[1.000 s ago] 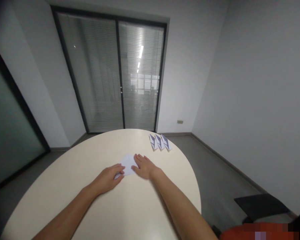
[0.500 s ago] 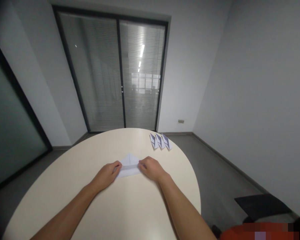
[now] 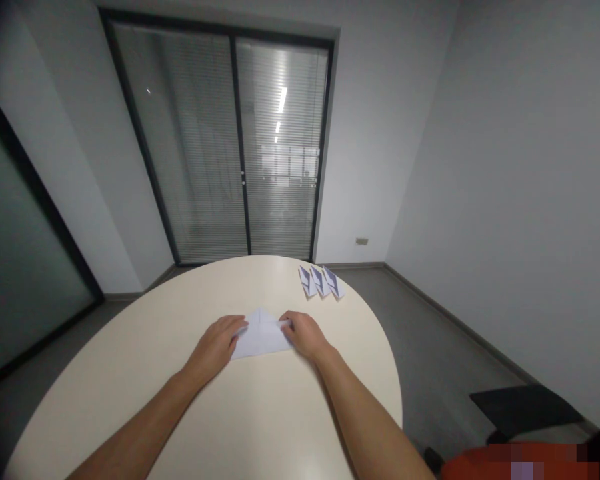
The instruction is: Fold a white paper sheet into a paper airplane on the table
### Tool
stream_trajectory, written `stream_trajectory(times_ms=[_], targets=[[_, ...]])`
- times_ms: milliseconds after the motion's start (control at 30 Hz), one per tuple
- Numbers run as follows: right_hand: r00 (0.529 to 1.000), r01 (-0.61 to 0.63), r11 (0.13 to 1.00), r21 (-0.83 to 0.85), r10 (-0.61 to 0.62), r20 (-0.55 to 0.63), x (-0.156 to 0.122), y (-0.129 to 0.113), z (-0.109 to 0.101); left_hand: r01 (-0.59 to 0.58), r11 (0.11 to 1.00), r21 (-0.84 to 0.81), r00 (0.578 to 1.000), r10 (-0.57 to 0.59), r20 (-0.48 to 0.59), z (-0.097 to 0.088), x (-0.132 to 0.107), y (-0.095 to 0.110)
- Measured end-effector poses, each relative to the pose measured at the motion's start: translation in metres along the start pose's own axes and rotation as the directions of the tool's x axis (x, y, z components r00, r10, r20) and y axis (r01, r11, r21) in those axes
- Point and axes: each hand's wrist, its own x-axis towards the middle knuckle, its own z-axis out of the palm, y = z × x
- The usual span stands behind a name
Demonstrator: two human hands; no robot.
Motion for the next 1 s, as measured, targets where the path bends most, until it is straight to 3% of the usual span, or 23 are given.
stream_trajectory(times_ms=[100, 200, 300, 367, 433, 533, 600, 700, 833, 1000], targets=[[1.0, -0.013, 1.0, -0.005, 0.013, -0.019, 0.001, 0.001, 0.002, -0.103, 0.995, 0.016, 0.991, 0.102, 0.089, -0.002, 0.0, 0.008], [0.998, -0.024, 0.994, -0.107, 0.018, -0.055, 0.001, -0.001, 0.001, -0.087, 0.996, 0.011, 0.98, 0.084, 0.181, -0.003, -0.004, 0.018], [0.995, -0.011, 0.969, -0.248, -0.014, -0.097, 0.001, -0.009, 0.001, -0.068, 0.997, 0.032, 0.983, 0.061, 0.172, -0.004, -0.008, 0.027], [0.993, 0.05, 0.966, -0.255, -0.076, -0.094, 0.0, -0.018, 0.004, -0.075, 0.997, 0.035, 0.985, 0.069, 0.157, -0.003, -0.009, 0.03], [0.986, 0.144, 0.974, -0.174, -0.156, -0.053, -0.003, -0.027, 0.01, -0.089, 0.996, 0.026, 0.985, 0.084, 0.152, -0.002, -0.009, 0.031], [0.954, 0.277, 0.958, -0.081, -0.264, 0.141, -0.007, -0.037, 0.022, -0.098, 0.995, 0.014, 0.984, 0.095, 0.153, 0.003, -0.008, 0.026], [0.947, 0.241, 0.967, -0.078, -0.216, 0.237, -0.009, -0.039, 0.026, -0.088, 0.996, 0.018, 0.982, 0.084, 0.17, 0.007, -0.009, 0.022], [0.95, 0.157, 0.982, -0.105, -0.121, 0.289, -0.009, -0.036, 0.024, -0.056, 0.997, 0.048, 0.977, 0.045, 0.207, 0.015, -0.011, 0.019], [0.959, 0.086, 0.985, -0.148, -0.042, 0.279, -0.01, -0.027, 0.017, 0.022, 0.988, 0.15, 0.976, -0.054, 0.21, 0.023, -0.017, 0.023], [0.973, 0.029, 0.983, -0.181, 0.014, 0.23, -0.009, -0.024, 0.018, 0.159, 0.954, 0.252, 0.977, -0.189, 0.1, 0.026, -0.02, 0.036]])
